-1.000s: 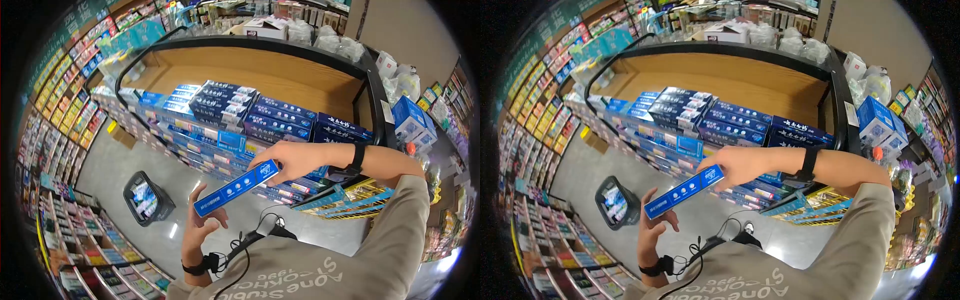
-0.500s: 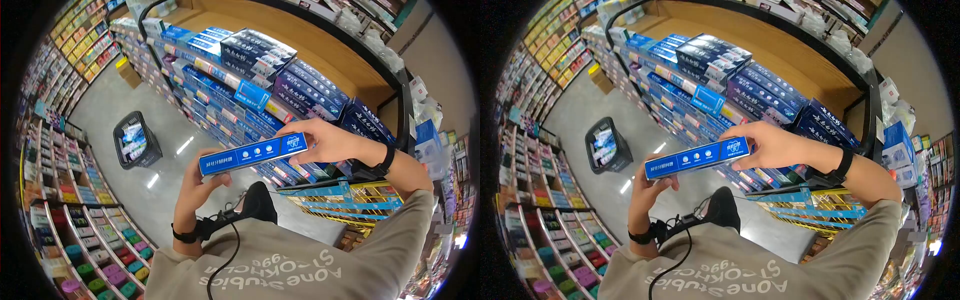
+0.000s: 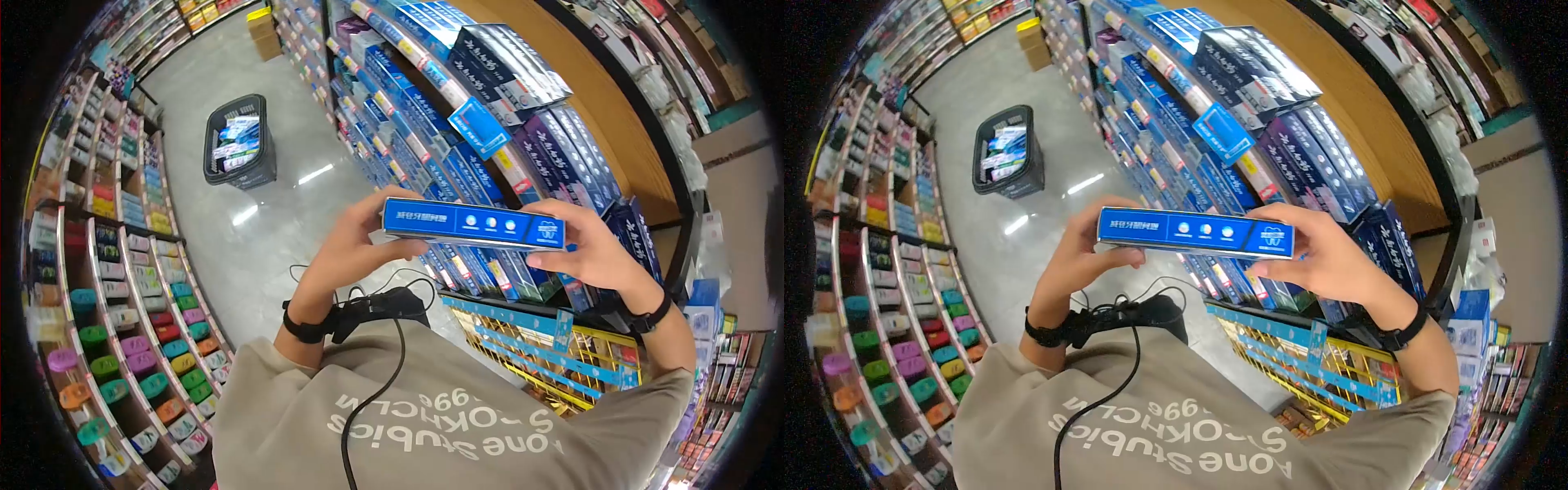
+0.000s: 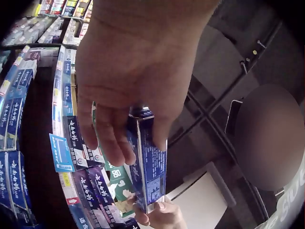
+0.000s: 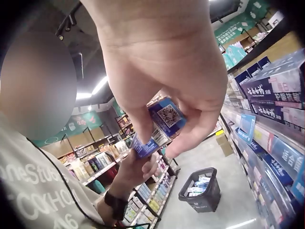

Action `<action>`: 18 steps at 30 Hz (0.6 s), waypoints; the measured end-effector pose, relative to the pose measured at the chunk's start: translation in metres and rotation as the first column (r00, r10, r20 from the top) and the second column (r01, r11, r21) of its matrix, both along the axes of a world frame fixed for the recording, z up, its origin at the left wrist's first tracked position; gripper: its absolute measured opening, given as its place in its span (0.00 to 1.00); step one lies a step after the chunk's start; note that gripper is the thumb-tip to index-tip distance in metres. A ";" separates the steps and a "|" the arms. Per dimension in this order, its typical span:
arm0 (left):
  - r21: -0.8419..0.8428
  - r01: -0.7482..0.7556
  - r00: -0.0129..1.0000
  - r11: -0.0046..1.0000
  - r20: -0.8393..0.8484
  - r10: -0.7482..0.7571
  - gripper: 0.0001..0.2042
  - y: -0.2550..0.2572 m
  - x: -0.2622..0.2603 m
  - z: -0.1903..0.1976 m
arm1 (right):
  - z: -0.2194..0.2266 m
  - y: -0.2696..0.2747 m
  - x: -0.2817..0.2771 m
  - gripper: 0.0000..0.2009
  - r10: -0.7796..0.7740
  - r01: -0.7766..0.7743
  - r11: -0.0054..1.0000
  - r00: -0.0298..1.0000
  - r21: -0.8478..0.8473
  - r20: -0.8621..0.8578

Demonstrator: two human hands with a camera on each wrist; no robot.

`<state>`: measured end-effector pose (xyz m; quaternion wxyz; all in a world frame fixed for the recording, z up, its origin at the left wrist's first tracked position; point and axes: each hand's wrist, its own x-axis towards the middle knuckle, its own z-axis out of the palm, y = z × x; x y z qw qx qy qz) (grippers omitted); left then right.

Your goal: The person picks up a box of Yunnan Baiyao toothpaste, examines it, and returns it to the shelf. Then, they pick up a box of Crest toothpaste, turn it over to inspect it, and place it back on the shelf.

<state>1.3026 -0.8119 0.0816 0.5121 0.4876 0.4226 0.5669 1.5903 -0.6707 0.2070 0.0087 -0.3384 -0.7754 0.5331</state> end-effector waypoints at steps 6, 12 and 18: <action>-0.058 -0.007 1.000 0.998 -0.009 0.007 0.24 0.000 0.005 -0.008 | -0.001 0.004 0.005 0.25 0.151 -0.158 0.967 0.987 0.202 0.046; -0.050 -0.016 1.000 0.999 0.022 0.017 0.24 0.004 0.011 -0.014 | 0.002 0.007 0.006 0.24 0.127 -0.138 0.978 0.989 0.158 0.079; -0.022 -0.073 0.995 0.997 0.060 0.074 0.25 0.000 0.013 -0.027 | -0.003 0.007 0.011 0.19 0.184 -0.182 0.960 0.983 0.214 0.011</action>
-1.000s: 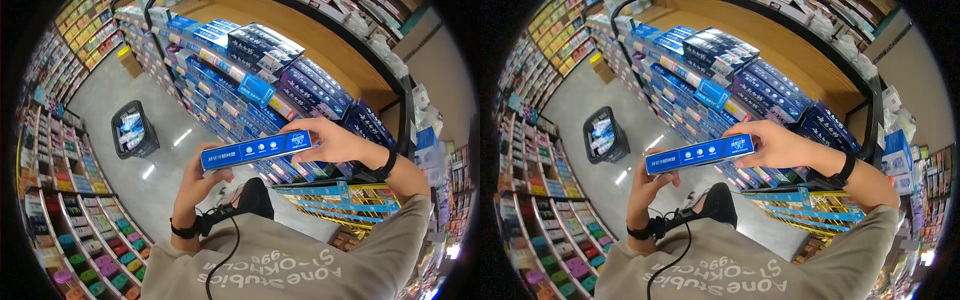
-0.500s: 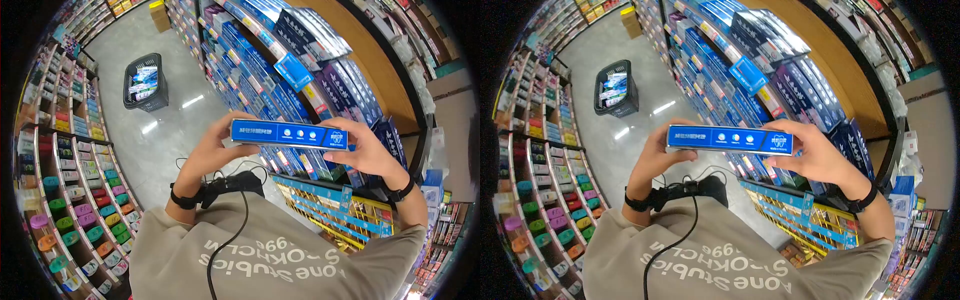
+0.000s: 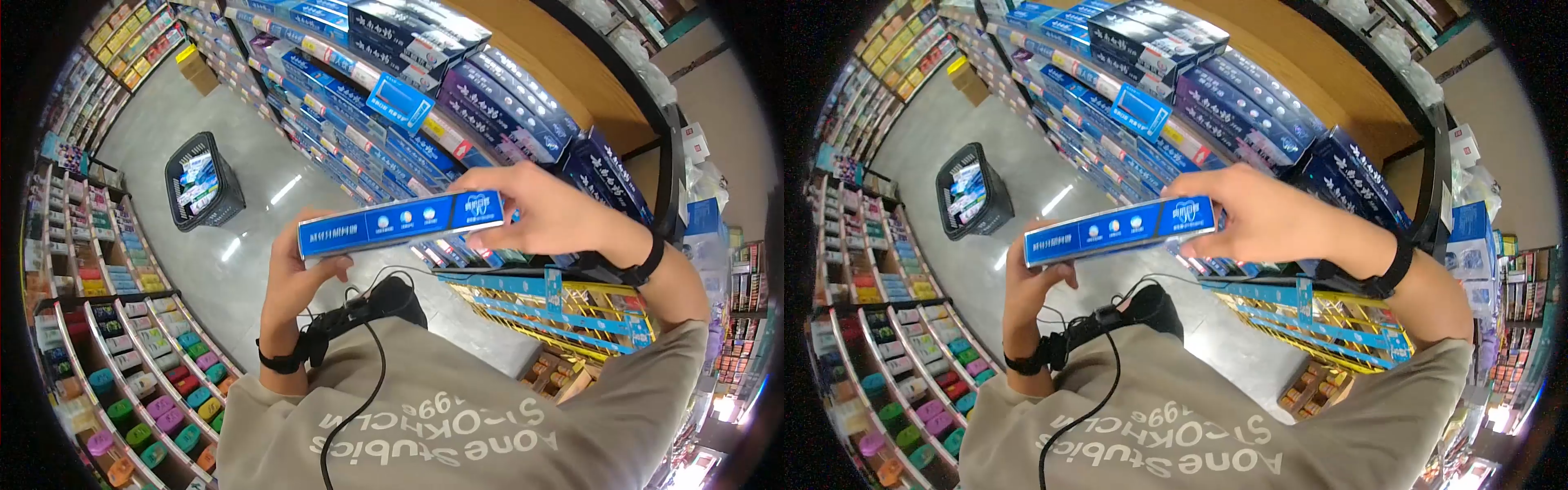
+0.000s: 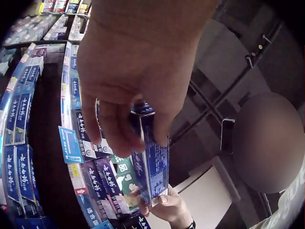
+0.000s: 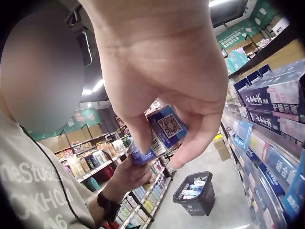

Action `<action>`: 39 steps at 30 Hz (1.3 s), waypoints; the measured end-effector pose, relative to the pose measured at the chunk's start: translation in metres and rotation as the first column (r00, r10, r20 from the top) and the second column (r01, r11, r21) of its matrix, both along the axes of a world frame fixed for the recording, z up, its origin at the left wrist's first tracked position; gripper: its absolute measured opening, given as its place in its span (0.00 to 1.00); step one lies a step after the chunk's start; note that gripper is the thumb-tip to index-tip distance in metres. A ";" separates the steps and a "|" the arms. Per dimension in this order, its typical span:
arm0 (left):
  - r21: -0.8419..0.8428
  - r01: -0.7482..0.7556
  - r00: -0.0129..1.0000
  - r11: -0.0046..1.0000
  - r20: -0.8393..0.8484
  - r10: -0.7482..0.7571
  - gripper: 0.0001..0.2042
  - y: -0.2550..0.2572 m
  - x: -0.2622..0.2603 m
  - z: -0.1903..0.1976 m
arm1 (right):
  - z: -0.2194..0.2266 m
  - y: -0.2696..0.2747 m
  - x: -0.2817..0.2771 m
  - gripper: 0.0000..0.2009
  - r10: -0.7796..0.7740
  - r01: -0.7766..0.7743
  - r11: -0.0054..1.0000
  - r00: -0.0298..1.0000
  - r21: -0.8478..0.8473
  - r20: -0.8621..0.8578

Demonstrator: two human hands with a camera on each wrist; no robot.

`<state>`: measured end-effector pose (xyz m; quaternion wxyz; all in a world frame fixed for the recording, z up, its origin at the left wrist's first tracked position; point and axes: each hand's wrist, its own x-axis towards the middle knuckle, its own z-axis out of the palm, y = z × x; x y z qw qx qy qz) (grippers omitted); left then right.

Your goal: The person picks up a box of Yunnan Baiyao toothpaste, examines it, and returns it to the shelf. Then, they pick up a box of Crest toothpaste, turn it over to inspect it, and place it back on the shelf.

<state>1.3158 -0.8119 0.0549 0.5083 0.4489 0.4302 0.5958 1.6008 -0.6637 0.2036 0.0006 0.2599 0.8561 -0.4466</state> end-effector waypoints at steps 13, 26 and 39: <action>0.069 -0.143 0.989 0.987 -0.019 0.144 0.19 0.002 -0.005 -0.018 | -0.002 -0.004 0.000 0.28 -0.111 0.095 0.988 0.986 -0.123 -0.128; -0.107 0.154 0.974 0.982 0.187 -0.132 0.35 0.013 -0.002 0.003 | 0.002 -0.014 -0.008 0.25 -0.108 0.260 0.848 0.938 0.463 -0.328; -0.202 -0.165 0.985 0.965 -0.076 0.153 0.14 0.011 0.000 0.014 | 0.012 -0.002 -0.012 0.26 -0.435 0.406 0.868 0.899 -0.286 -0.045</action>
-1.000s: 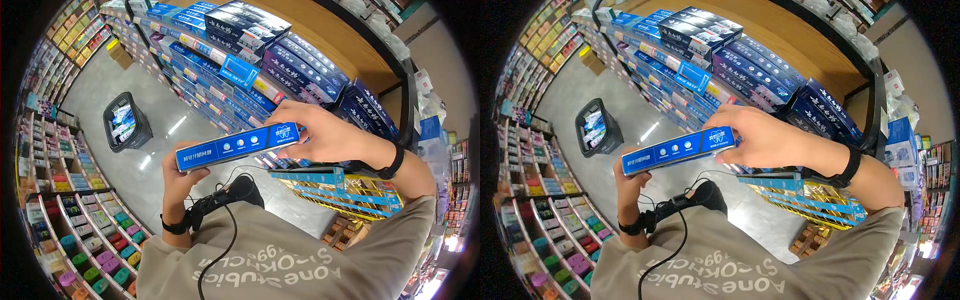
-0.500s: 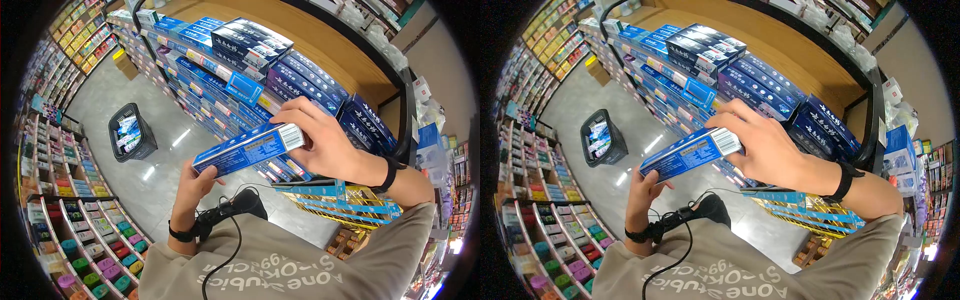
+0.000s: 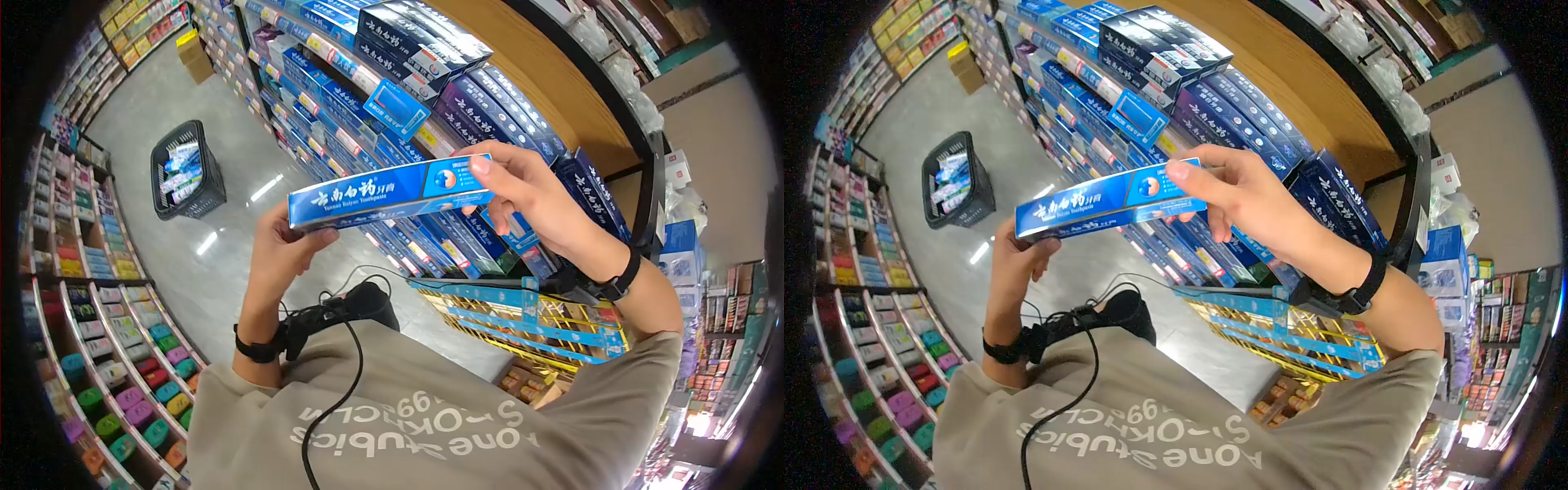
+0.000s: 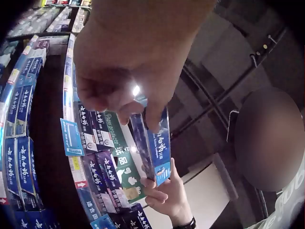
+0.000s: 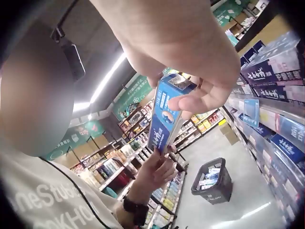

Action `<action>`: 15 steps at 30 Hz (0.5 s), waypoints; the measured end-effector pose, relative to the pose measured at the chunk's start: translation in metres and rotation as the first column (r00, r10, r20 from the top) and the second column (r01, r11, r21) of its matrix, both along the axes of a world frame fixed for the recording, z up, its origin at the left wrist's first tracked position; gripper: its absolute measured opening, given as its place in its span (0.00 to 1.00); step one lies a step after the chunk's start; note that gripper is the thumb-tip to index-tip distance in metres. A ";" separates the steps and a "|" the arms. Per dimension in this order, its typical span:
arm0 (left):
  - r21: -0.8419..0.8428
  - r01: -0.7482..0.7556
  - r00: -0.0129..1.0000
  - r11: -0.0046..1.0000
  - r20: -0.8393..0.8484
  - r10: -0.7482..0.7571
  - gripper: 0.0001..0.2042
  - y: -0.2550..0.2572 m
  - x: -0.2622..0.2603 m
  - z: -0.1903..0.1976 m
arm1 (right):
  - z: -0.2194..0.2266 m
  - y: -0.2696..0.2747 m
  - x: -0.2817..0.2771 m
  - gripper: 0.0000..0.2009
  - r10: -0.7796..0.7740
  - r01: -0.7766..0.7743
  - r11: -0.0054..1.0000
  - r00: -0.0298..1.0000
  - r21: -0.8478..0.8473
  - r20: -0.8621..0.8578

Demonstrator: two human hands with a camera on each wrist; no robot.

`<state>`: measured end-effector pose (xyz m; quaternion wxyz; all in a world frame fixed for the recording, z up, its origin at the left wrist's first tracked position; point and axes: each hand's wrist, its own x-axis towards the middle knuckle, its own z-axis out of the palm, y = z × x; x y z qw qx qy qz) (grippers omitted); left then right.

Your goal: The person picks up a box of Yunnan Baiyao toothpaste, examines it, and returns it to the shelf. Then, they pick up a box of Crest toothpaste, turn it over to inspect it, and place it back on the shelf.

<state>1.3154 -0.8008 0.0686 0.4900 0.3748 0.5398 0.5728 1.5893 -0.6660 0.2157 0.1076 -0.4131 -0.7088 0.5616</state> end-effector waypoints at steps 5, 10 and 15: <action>0.030 0.067 0.997 0.997 -0.037 -0.065 0.11 -0.005 -0.009 -0.009 | -0.003 0.009 0.003 0.29 -0.046 0.038 0.984 0.998 -0.176 -0.046; 0.048 0.064 0.998 0.997 -0.032 -0.063 0.13 -0.004 -0.006 -0.004 | -0.004 0.005 0.000 0.28 -0.040 0.040 0.994 0.999 -0.105 0.004; 0.067 0.109 0.994 0.992 -0.011 -0.109 0.14 -0.003 -0.004 -0.007 | -0.006 0.010 0.003 0.27 -0.060 0.061 0.993 0.998 -0.103 0.009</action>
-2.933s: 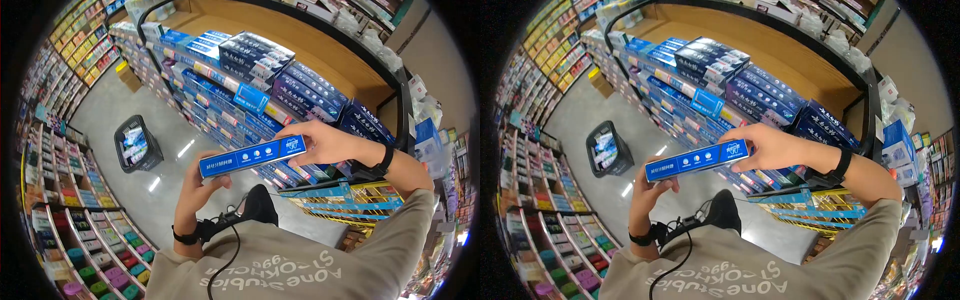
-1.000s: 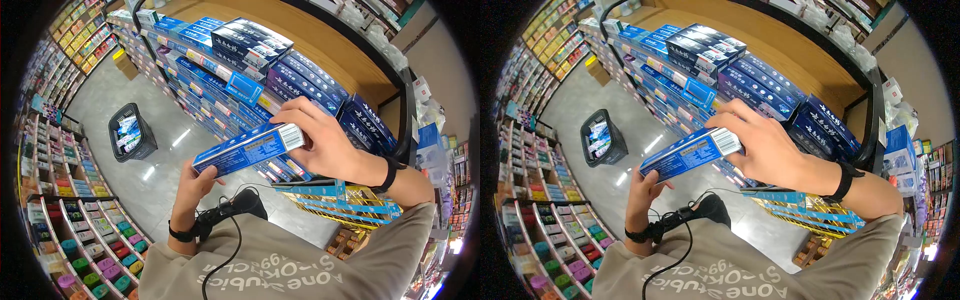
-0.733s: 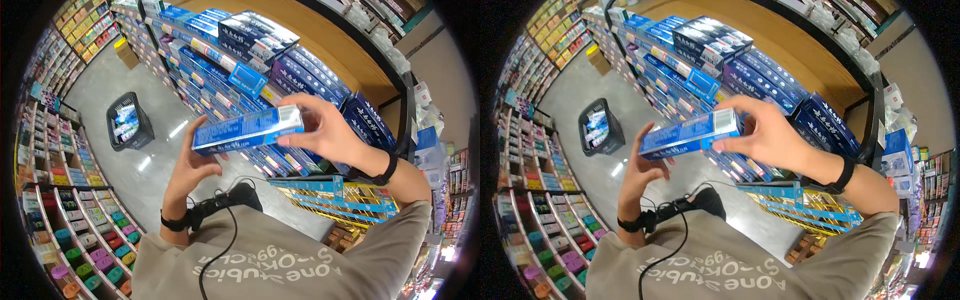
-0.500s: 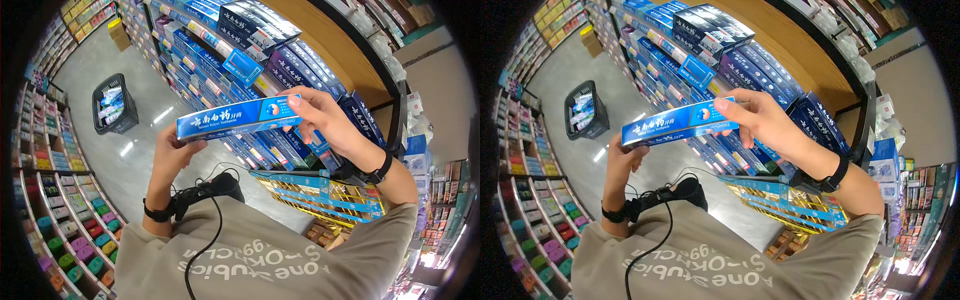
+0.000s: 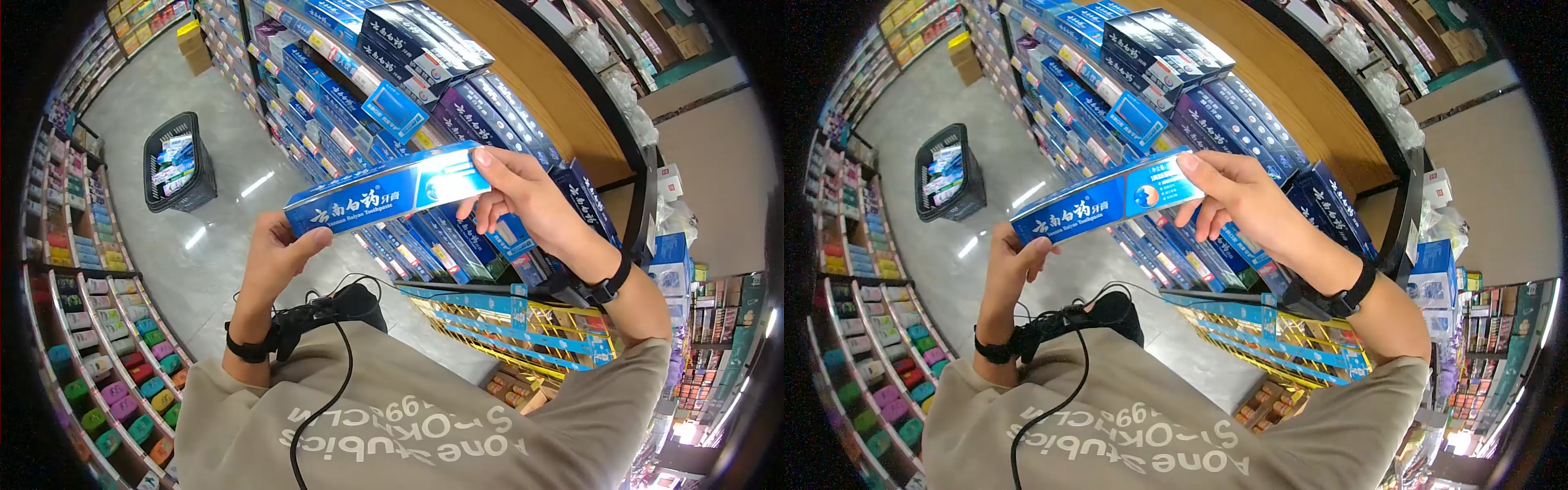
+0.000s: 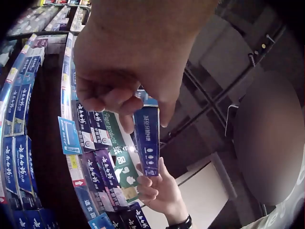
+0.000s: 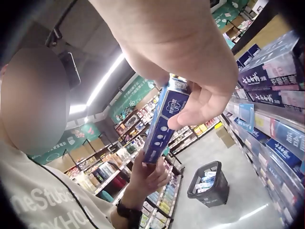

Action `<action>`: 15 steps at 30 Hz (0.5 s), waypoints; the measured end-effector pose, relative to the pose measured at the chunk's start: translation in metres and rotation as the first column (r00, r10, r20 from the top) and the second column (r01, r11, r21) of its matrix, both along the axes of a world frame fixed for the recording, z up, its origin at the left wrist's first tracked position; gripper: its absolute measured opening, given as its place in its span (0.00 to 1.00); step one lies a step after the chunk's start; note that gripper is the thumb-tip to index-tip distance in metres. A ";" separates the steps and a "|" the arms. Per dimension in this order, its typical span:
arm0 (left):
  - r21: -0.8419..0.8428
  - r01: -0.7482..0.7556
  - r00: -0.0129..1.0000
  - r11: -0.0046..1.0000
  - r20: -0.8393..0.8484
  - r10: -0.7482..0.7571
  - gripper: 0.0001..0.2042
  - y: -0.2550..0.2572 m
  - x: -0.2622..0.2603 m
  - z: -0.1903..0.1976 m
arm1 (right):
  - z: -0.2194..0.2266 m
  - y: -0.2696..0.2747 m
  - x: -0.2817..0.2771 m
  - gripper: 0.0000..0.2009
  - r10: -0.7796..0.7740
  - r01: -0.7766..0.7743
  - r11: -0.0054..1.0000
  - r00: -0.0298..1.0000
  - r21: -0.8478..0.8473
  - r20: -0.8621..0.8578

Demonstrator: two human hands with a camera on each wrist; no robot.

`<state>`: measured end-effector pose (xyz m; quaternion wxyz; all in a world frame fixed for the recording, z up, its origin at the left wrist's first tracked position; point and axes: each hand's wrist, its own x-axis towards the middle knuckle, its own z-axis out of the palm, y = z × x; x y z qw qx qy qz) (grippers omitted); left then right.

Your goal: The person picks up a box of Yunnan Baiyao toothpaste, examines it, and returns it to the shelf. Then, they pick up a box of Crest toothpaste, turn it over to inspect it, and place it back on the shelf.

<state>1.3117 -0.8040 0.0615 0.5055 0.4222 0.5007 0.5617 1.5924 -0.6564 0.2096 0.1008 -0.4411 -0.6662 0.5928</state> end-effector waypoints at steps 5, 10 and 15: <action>-0.021 -0.021 1.000 1.000 0.004 0.021 0.14 0.002 0.003 0.000 | 0.001 0.005 0.002 0.27 0.026 -0.027 0.998 1.000 0.051 0.012; -0.020 -0.027 0.999 0.999 0.035 0.028 0.14 0.004 -0.001 -0.006 | 0.001 0.006 0.001 0.27 0.058 -0.058 0.997 0.998 0.042 0.007; -0.005 -0.044 0.998 0.999 0.036 0.044 0.15 0.002 -0.002 -0.005 | 0.001 0.004 0.001 0.26 0.053 -0.052 0.997 0.999 0.050 -0.001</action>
